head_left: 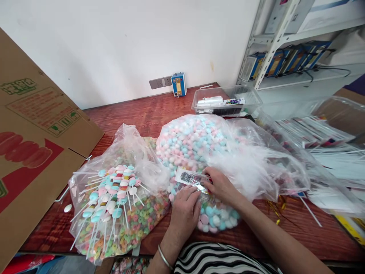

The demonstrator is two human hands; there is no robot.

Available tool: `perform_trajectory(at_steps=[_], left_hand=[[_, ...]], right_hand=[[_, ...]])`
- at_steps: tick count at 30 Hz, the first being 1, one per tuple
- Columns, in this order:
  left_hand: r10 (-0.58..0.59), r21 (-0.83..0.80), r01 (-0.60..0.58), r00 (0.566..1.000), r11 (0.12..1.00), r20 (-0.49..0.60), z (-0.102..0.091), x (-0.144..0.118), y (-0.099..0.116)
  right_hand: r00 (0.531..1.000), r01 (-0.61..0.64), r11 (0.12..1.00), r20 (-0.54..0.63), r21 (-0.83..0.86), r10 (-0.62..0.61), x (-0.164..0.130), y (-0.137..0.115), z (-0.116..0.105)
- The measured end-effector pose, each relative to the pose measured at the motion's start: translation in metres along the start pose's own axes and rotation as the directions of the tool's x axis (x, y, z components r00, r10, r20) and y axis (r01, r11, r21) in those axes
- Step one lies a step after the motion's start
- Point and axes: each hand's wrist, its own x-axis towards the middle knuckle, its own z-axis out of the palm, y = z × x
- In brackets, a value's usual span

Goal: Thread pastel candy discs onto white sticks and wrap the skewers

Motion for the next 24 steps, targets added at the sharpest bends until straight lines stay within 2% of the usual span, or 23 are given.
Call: perform_trajectory(at_steps=[3, 6, 8, 9, 10, 11, 13, 14, 15, 16, 17, 18, 21, 23, 24], left_hand=[[-0.047, -0.066, 0.046, 0.999, 0.997, -0.008, 0.007, -0.003, 0.002], [-0.137, -0.204, 0.119, 0.988, 0.972, -0.074, 0.006, -0.008, 0.006], [-0.259, -0.367, 0.207, 0.961, 0.907, -0.1, 0.002, -0.009, 0.011], [-0.349, -0.478, 0.276, 0.935, 0.834, -0.068, 0.0, -0.009, 0.014], [-0.445, -0.6, 0.358, 0.896, 0.716, 0.004, -0.003, -0.007, 0.018], [-0.528, -0.713, 0.436, 0.842, 0.549, 0.109, -0.005, -0.005, 0.021], [-0.573, -0.851, 0.504, 0.745, 0.149, 0.341, -0.008, 0.001, 0.029], [-0.545, -0.878, 0.479, 0.731, -0.019, 0.41, -0.008, 0.005, 0.033], [-0.515, -0.896, 0.422, 0.742, -0.139, 0.429, -0.009, 0.009, 0.036], [-0.503, -0.913, 0.347, 0.762, -0.214, 0.408, -0.008, 0.012, 0.038], [-0.514, -0.928, 0.271, 0.775, -0.254, 0.367, -0.008, 0.015, 0.04], [-0.549, -0.94, 0.204, 0.769, -0.274, 0.327, -0.007, 0.018, 0.041], [-0.696, -0.958, 0.107, 0.666, -0.266, 0.268, -0.005, 0.022, 0.043], [-0.756, -0.965, 0.104, 0.605, -0.239, 0.252, -0.004, 0.023, 0.044], [-0.772, -0.969, 0.111, 0.587, -0.222, 0.244, -0.004, 0.024, 0.044]], right_hand=[[0.998, 0.049, 0.998, -0.043, -0.028, -0.05, -0.001, 0.003, 0.007], [0.989, 0.106, 0.99, -0.096, -0.089, -0.115, -0.003, 0.006, 0.003], [0.962, 0.175, 0.968, -0.177, -0.18, -0.207, -0.006, 0.005, -0.003], [0.938, 0.219, 0.951, -0.22, -0.22, -0.267, -0.009, 0.002, -0.007], [0.909, 0.264, 0.934, -0.261, -0.239, -0.324, -0.012, -0.001, -0.011], [0.884, 0.305, 0.926, -0.295, -0.222, -0.362, -0.015, -0.005, -0.015], [0.869, 0.375, 0.924, -0.317, -0.076, -0.379, -0.022, -0.014, -0.023], [0.877, 0.4, 0.916, -0.299, 0.023, -0.376, -0.025, -0.019, -0.027], [0.888, 0.414, 0.903, -0.269, 0.119, -0.372, -0.028, -0.024, -0.03], [0.9, 0.416, 0.886, -0.234, 0.204, -0.368, -0.03, -0.027, -0.032], [0.912, 0.403, 0.873, -0.205, 0.275, -0.356, -0.031, -0.03, -0.034], [0.927, 0.372, 0.866, -0.192, 0.336, -0.324, -0.032, -0.032, -0.035], [0.972, 0.221, 0.809, -0.194, 0.545, -0.134, -0.033, -0.032, -0.028], [0.982, 0.155, 0.715, -0.186, 0.682, -0.036, -0.034, -0.029, -0.017], [0.984, 0.139, 0.673, -0.18, 0.727, -0.009, -0.034, -0.027, -0.01]])
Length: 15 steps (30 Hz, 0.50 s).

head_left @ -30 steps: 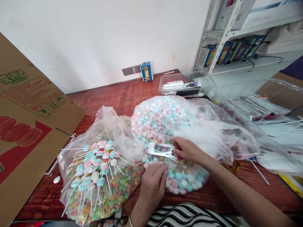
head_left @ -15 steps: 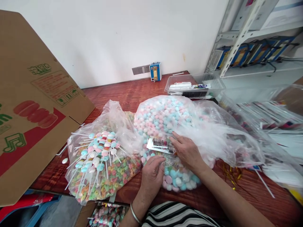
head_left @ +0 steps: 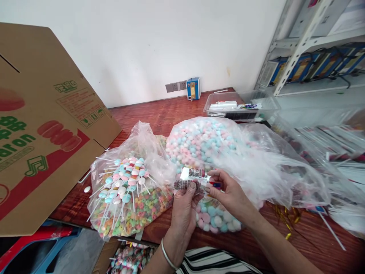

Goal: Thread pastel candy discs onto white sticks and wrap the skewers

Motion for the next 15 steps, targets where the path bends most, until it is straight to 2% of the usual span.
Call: perform_trajectory(at_steps=[2, 5, 9, 12, 15], left_hand=[[0.014, 0.043, -0.012, 0.999, 0.999, -0.03, 0.001, 0.0, -0.001], [-0.001, 0.131, 0.015, 0.995, 0.991, -0.104, -0.002, 0.003, -0.004], [-0.024, 0.212, 0.062, 0.984, 0.975, -0.176, -0.009, 0.008, -0.009], [-0.056, 0.266, 0.08, 0.993, 0.961, -0.1, -0.014, 0.008, -0.009], [-0.055, 0.349, 0.052, 0.998, 0.936, 0.0, -0.017, 0.002, 0.0]], right_hand=[[0.999, -0.038, 0.998, -0.032, 0.056, 0.04, -0.004, 0.012, 0.005], [0.994, -0.077, 0.997, -0.072, -0.005, 0.077, -0.009, 0.026, 0.008], [0.997, -0.007, 0.989, -0.081, -0.15, -0.006, -0.008, 0.032, 0.005], [0.983, 0.048, 0.986, -0.167, -0.157, -0.074, -0.004, 0.031, 0.0], [0.952, 0.022, 0.992, -0.302, -0.122, -0.058, 0.0, 0.025, -0.01]])
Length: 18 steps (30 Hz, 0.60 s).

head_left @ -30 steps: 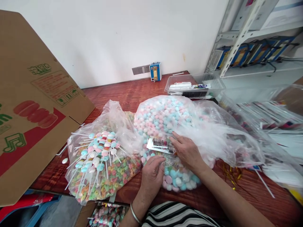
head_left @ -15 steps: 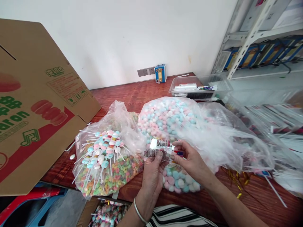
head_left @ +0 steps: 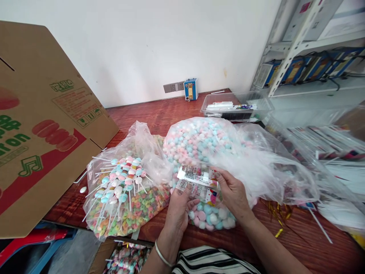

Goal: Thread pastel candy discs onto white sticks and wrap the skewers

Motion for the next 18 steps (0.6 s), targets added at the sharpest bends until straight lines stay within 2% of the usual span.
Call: perform_trajectory(at_steps=[2, 4, 5, 6, 7, 8, 9, 10, 11, 12, 13, 14, 16, 18], left_hand=[[0.164, 0.142, -0.154, 0.984, 0.978, -0.064, -0.005, -0.007, 0.007], [0.404, 0.342, -0.331, 0.899, 0.879, -0.168, -0.011, -0.016, 0.013], [0.48, 0.419, -0.374, 0.858, 0.827, -0.182, -0.012, -0.021, 0.015], [0.492, 0.455, -0.38, 0.857, 0.805, -0.155, -0.012, -0.025, 0.017], [0.426, 0.437, -0.35, 0.9, 0.829, -0.088, -0.011, -0.03, 0.017], [0.294, 0.365, -0.281, 0.956, 0.887, 0.022, -0.009, -0.034, 0.016], [0.135, 0.257, -0.175, 0.977, 0.951, 0.166, -0.005, -0.036, 0.015], [0.004, 0.126, -0.046, 0.948, 0.991, 0.32, 0.0, -0.038, 0.014], [-0.062, -0.009, 0.073, 0.893, 0.997, 0.446, 0.005, -0.038, 0.012], [-0.063, -0.136, 0.156, 0.851, 0.978, 0.521, 0.01, -0.037, 0.011], [-0.035, -0.246, 0.202, 0.834, 0.948, 0.55, 0.014, -0.035, 0.011], [0.002, -0.334, 0.21, 0.844, 0.919, 0.536, 0.017, -0.032, 0.011], [0.058, -0.43, 0.151, 0.899, 0.89, 0.435, 0.021, -0.027, 0.013], [0.102, -0.445, 0.037, 0.953, 0.895, 0.285, 0.023, -0.022, 0.016]], right_hand=[[0.999, -0.033, 0.998, -0.035, 0.044, 0.035, 0.004, -0.007, -0.008], [0.999, -0.04, 0.994, -0.027, 0.103, 0.043, 0.006, -0.017, -0.014], [0.999, -0.034, 0.991, -0.017, 0.129, 0.037, 0.006, -0.023, -0.016], [1.0, -0.028, 0.988, -0.003, 0.152, 0.029, 0.005, -0.029, -0.017], [1.0, -0.023, 0.985, 0.018, 0.173, 0.02, 0.004, -0.036, -0.017], [0.999, -0.016, 0.982, 0.051, 0.189, 0.007, 0.001, -0.042, -0.016], [0.995, -0.016, 0.98, 0.098, 0.199, -0.004, -0.002, -0.048, -0.014], [0.987, -0.015, 0.98, 0.159, 0.198, -0.017, -0.006, -0.052, -0.013], [0.974, -0.012, 0.982, 0.223, 0.19, -0.031, -0.009, -0.055, -0.012], [0.959, -0.01, 0.984, 0.28, 0.177, -0.04, -0.012, -0.057, -0.011], [0.943, -0.003, 0.986, 0.327, 0.166, -0.052, -0.014, -0.057, -0.01], [0.932, -0.003, 0.987, 0.358, 0.16, -0.055, -0.015, -0.056, -0.009], [0.926, -0.032, 0.986, 0.376, 0.166, -0.033, -0.016, -0.053, -0.008], [0.932, -0.109, 0.975, 0.361, 0.196, 0.031, -0.016, -0.05, -0.005]])
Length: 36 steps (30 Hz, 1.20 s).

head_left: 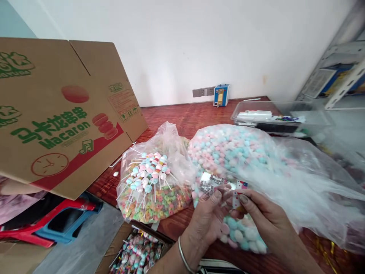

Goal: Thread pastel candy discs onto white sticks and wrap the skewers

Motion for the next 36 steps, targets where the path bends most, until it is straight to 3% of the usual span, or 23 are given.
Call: perform_trajectory(at_steps=[3, 6, 10, 14, 21, 24, 28, 33, 36], left_hand=[[0.127, 0.091, -0.114, 0.982, 0.989, -0.143, 0.0, 0.005, 0.002], [0.217, 0.217, -0.167, 0.949, 0.962, -0.228, -0.003, 0.006, 0.001], [0.312, 0.341, -0.222, 0.92, 0.913, -0.237, -0.011, 0.007, 0.001], [0.343, 0.315, -0.258, 0.905, 0.913, -0.253, -0.012, 0.009, 0.005], [0.328, 0.302, -0.235, 0.894, 0.924, -0.306, -0.008, 0.01, 0.005], [0.362, 0.353, -0.255, 0.889, 0.9, -0.282, -0.01, 0.009, 0.001], [0.364, 0.361, -0.258, 0.892, 0.896, -0.267, -0.013, 0.009, -0.001], [0.284, 0.329, -0.205, 0.935, 0.922, -0.211, -0.015, 0.01, -0.001], [0.222, 0.178, -0.177, 0.935, 0.968, -0.276, -0.019, 0.013, -0.003]], right_hand=[[0.997, -0.069, 0.994, -0.026, 0.09, 0.072, 0.004, 0.004, 0.008], [0.997, -0.048, 0.996, -0.049, 0.073, 0.052, 0.006, 0.007, 0.016], [0.995, -0.01, 0.997, -0.101, -0.072, 0.003, 0.006, 0.009, 0.02], [0.991, -0.006, 0.991, -0.132, -0.13, -0.011, 0.005, 0.009, 0.02], [0.992, -0.071, 0.989, -0.117, -0.132, 0.055, 0.005, 0.009, 0.019], [0.993, -0.116, 0.992, -0.044, -0.048, 0.114, 0.006, 0.007, 0.019], [0.996, -0.087, 0.995, -0.029, 0.045, 0.088, 0.005, 0.007, 0.019], [0.999, -0.024, 0.986, -0.043, -0.167, 0.017, 0.0, 0.012, 0.02], [0.998, -0.037, 0.973, -0.066, -0.228, 0.022, -0.003, 0.013, 0.022]])
